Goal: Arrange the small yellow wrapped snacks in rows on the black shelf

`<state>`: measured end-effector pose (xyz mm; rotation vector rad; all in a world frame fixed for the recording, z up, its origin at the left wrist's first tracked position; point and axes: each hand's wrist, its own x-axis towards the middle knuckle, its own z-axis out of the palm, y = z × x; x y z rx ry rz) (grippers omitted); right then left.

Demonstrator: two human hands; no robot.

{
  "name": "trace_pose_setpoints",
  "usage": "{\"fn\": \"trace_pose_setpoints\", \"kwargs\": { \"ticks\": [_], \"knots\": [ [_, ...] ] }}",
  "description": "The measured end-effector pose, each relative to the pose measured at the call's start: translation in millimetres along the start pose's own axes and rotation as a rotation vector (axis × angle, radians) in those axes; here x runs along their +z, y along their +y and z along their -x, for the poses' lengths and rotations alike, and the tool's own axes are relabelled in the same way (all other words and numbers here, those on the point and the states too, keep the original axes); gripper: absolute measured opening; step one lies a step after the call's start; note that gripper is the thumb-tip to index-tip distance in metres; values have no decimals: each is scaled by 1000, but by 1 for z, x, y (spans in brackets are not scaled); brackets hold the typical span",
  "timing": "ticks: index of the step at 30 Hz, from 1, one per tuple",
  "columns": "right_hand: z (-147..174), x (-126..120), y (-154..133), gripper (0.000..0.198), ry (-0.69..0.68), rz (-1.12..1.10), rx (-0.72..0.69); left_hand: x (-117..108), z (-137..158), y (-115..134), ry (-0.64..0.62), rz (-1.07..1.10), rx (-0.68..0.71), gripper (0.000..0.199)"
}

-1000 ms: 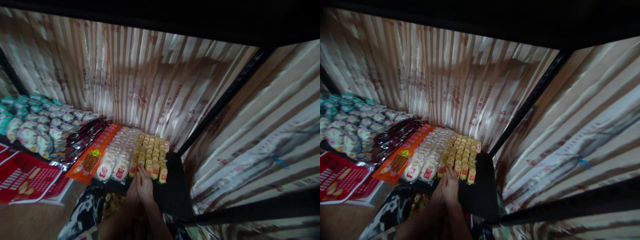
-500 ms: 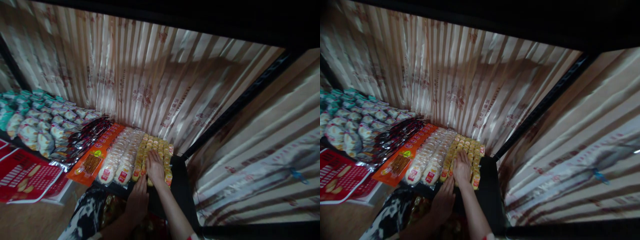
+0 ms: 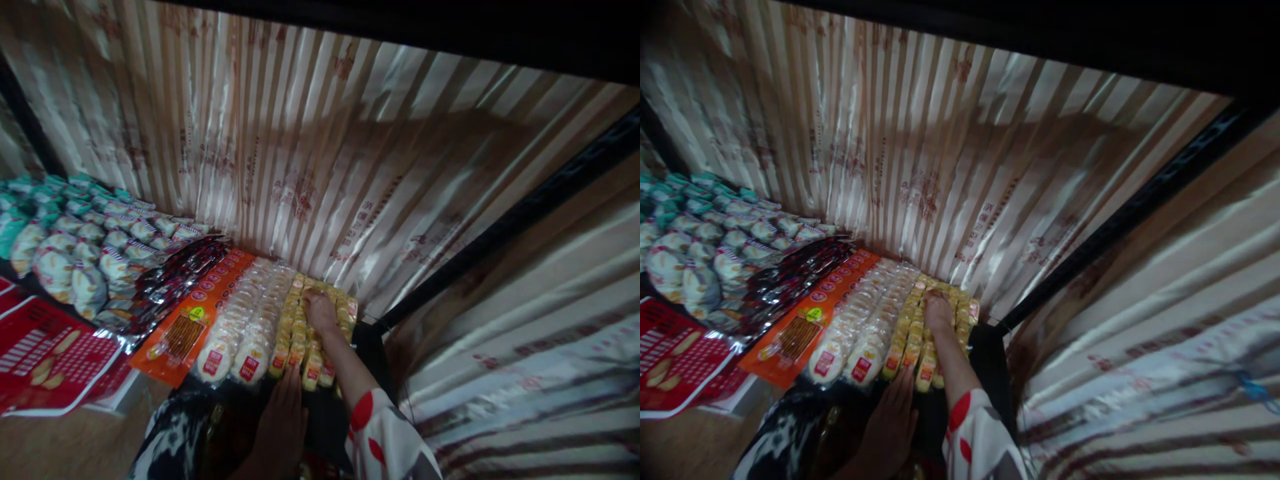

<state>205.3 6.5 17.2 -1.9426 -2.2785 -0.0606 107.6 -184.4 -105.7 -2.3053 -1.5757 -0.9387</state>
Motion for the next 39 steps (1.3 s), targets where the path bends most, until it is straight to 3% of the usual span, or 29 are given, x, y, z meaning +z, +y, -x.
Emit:
{"fn": "trace_pose_setpoints", "kwargs": {
  "ticks": [7, 14, 22, 27, 30, 35, 39],
  "knots": [
    [1, 2, 0, 22, 4, 48, 35, 2, -1, 1, 24, -36, 3, 59],
    [4, 10, -8, 24, 106, 71, 174, 1, -1, 0, 35, -28, 21, 60],
    [6, 16, -5, 21, 78, -36, 120, 1, -8, 2, 28, -16, -21, 57],
    [4, 11, 6, 29, 208, -79, 164, -1, -10, 3, 11, -8, -49, 58],
    [2, 11, 10, 31, 138, -63, 145, 0, -10, 3, 8, -1, -53, 60],
    [-3, 10, 11, 34, 32, -44, -20, 0, -11, 5, 10, 2, -72, 60],
    [-6, 10, 14, 29, 3, -7, 32, 0, -13, 8, -11, -13, -127, 59]
  ]
}}
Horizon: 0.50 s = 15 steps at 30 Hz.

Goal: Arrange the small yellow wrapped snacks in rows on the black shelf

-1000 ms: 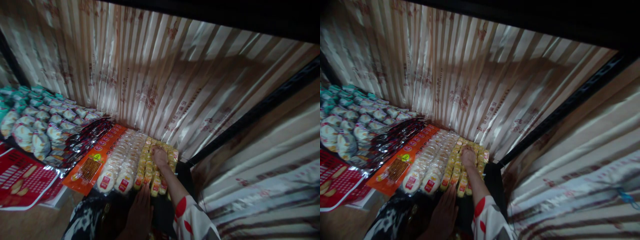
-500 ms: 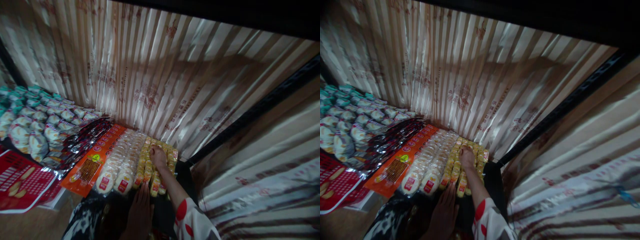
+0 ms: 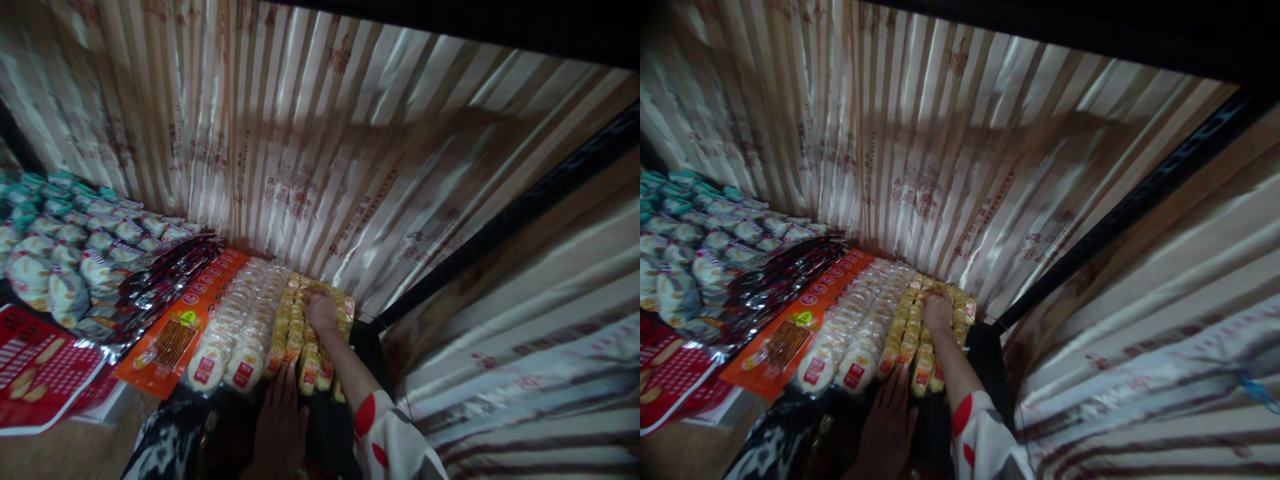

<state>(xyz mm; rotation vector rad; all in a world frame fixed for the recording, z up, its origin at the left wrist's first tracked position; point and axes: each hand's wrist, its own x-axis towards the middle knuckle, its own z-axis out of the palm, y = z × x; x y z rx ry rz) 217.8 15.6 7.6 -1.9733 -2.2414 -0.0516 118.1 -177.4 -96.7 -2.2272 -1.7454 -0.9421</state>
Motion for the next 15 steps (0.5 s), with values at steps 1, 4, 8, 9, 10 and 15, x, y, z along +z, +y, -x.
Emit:
{"fn": "trace_pose_setpoints", "kwargs": {
  "ticks": [1, 4, 8, 9, 10, 15],
  "knots": [
    [0, 0, 1, 29, 1, 3, 18, 0, 0, 1, -10, 1, -2, 58],
    [0, -1, 3, 31, -19, 19, 39, 1, 0, 1, -25, 2, 0, 56],
    [-2, -2, 4, 32, 47, 8, 29, 3, 0, 0, 20, 2, 13, 55],
    [-2, -1, 4, 33, 80, 0, 44, 3, 0, 0, 34, 2, 18, 55],
    [-3, 0, 5, 34, 98, -8, 63, 3, 0, 0, 47, 3, 25, 56],
    [-9, 8, 8, 35, 36, -70, 43, 4, 0, -1, 66, -3, 47, 57]
  ]
}}
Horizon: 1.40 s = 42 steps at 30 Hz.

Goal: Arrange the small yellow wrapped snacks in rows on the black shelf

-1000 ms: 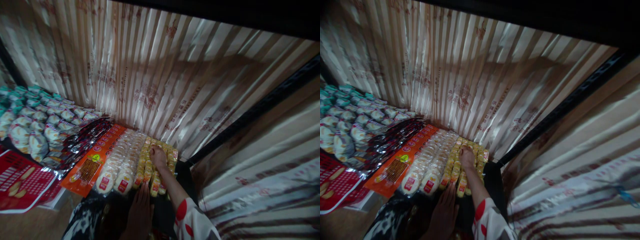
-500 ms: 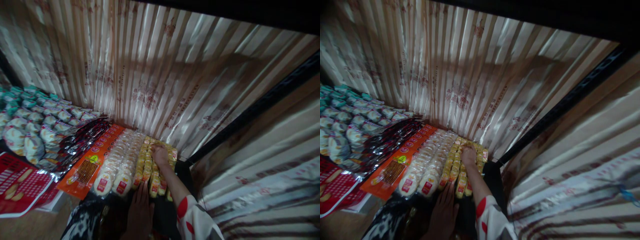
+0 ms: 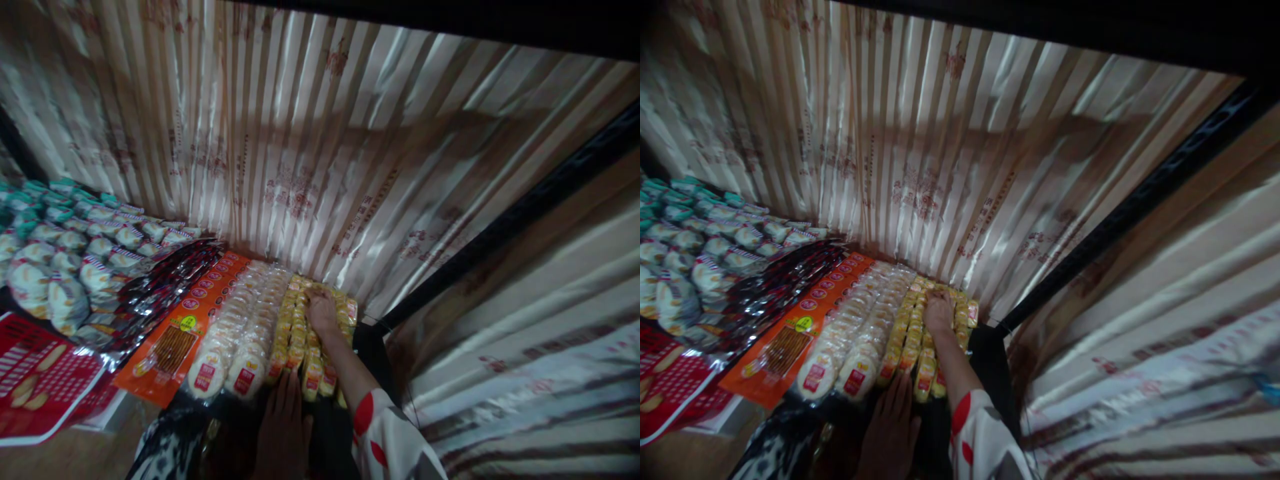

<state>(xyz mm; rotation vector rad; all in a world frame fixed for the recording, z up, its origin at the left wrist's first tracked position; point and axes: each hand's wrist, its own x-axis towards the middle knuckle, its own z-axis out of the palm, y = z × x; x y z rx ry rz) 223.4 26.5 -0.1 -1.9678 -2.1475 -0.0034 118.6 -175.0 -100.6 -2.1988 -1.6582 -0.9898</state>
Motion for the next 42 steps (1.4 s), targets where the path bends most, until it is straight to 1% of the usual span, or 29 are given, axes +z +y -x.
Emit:
{"fn": "trace_pose_setpoints", "kwargs": {
  "ticks": [3, 4, 6, 7, 9, 11, 14, 16, 17, 19, 22, 25, 29, 32, 34, 37, 38, 40, 42],
  "knots": [
    [-2, -4, 0, 37, -2, -39, -20, 1, 1, 0, -31, -6, -19, 57],
    [-1, -7, -1, 38, 22, -52, -21, 0, 2, 0, -40, -4, -22, 57],
    [9, -15, -3, 38, 128, -105, -10, -2, 1, 0, -59, 5, -21, 55],
    [18, -19, -6, 38, 204, -155, 6, -4, 0, 0, -66, 11, -19, 53],
    [47, -24, -11, 37, 359, -284, 62, -9, -2, 0, -80, 25, -18, 51],
    [86, -22, -17, 36, 442, -394, 111, -13, -4, 0, -85, 32, -16, 48],
    [153, -6, -24, 35, 431, -460, 123, -14, -2, -2, -84, 20, 9, 47],
    [189, 12, -27, 35, 377, -456, 152, -11, 2, -5, -71, -3, 55, 48],
    [202, 21, -28, 36, 344, -457, 147, -9, 4, -6, -59, -21, 75, 48],
    [215, 35, -29, 38, 309, -453, 154, -4, 8, -8, -36, -64, 101, 49],
    [210, 44, -29, 42, 300, -460, 166, 1, 10, -9, -52, -104, 100, 51],
    [197, 40, -28, 45, 289, -482, 139, 2, 10, -8, -93, -99, 73, 51],
    [193, 38, -26, 49, 294, -497, 114, 3, 10, -7, -77, -85, 66, 46],
    [197, 38, -24, 50, 288, -513, 120, 4, 11, -8, -77, -76, 109, 44],
    [197, 37, -23, 48, 265, -538, 148, 5, 11, -9, -99, -49, 204, 42],
    [195, 28, -23, 43, 216, -576, 207, 10, 8, -8, -128, -4, 340, 43],
    [194, 24, -23, 41, 201, -581, 221, 11, 6, -7, -126, 3, 351, 44],
    [193, 13, -24, 38, 188, -573, 219, 14, 2, -4, -109, 7, 327, 45],
    [188, 0, -24, 37, 198, -524, 168, 14, -1, -1, -101, 11, 307, 47]
  ]
}}
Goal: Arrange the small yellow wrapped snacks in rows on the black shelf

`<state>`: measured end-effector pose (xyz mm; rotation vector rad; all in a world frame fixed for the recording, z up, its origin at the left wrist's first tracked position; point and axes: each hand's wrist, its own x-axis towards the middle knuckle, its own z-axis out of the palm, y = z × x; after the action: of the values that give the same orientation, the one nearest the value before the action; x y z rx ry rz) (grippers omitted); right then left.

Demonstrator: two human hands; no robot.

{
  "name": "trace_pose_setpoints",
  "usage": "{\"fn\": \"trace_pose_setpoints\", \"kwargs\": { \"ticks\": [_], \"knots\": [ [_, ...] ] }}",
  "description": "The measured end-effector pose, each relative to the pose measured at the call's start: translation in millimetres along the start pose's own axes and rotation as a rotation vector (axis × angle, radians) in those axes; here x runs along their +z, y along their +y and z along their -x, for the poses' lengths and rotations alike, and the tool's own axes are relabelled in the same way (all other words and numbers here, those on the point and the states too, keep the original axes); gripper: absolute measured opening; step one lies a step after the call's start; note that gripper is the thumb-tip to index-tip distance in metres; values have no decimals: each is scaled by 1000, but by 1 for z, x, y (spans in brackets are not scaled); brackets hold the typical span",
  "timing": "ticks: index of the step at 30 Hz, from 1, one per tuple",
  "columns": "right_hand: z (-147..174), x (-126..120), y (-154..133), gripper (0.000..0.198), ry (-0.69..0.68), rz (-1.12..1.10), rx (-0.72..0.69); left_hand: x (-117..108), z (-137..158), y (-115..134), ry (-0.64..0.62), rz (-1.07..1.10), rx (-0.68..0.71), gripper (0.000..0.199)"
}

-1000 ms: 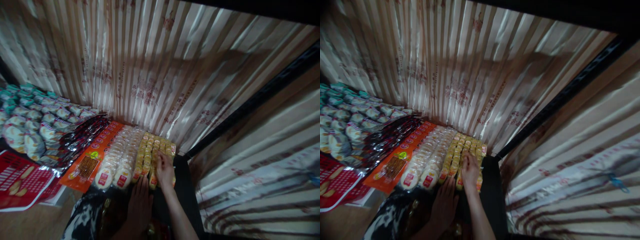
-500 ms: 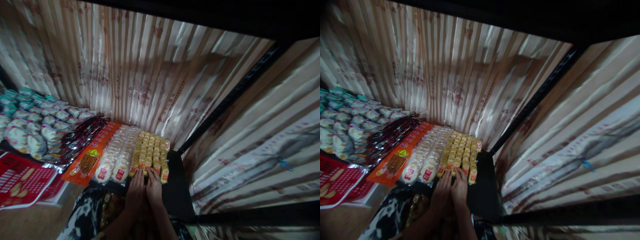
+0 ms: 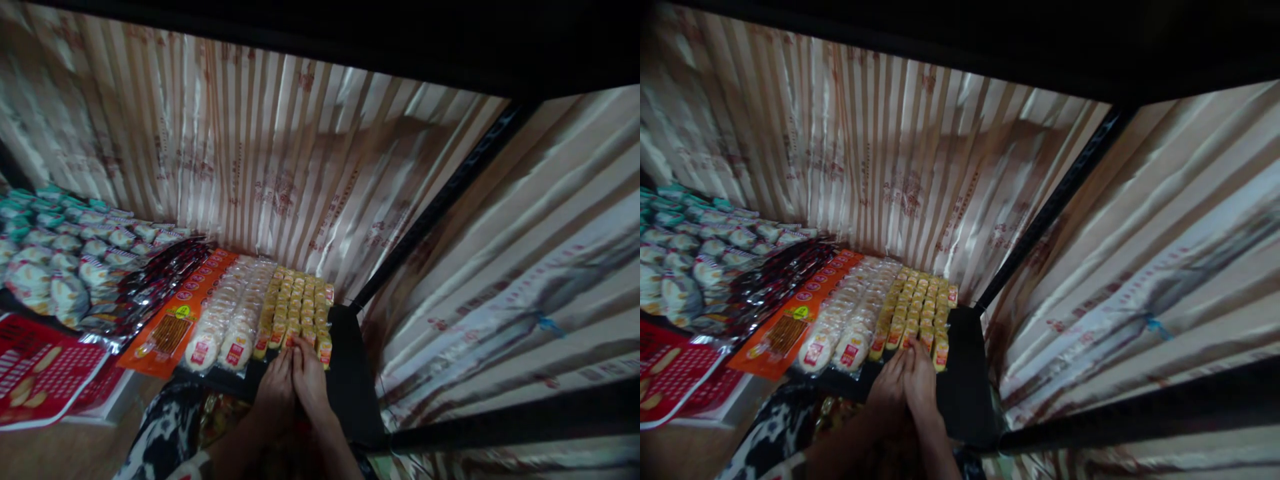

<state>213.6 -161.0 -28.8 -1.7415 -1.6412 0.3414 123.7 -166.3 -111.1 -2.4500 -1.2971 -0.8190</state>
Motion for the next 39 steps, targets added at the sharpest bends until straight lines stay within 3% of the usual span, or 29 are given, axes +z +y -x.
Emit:
{"fn": "trace_pose_setpoints", "kwargs": {
  "ticks": [5, 10, 13, 19, 25, 31, 39],
  "knots": [
    [-42, -15, -17, 42, 41, 243, -152, -6, -2, 5, 26, 35, -55, 46],
    [-82, -1, -21, 39, -120, 383, -128, -11, -3, 5, 26, 52, -94, 46],
    [-89, 5, -15, 40, -185, 391, -173, -13, -6, 5, -21, 83, -126, 47],
    [-106, 1, -3, 41, -69, 381, -135, -15, -9, 7, -96, 120, -164, 51],
    [-115, 4, -9, 41, -160, 398, -105, -15, -9, 7, -176, 143, -171, 55],
    [-134, -5, -5, 42, -50, 403, -82, -14, -8, 7, -106, 101, -170, 55],
    [-155, 10, -1, 44, -149, 368, -133, -14, -12, 7, -55, 53, -172, 51]
  ]
}}
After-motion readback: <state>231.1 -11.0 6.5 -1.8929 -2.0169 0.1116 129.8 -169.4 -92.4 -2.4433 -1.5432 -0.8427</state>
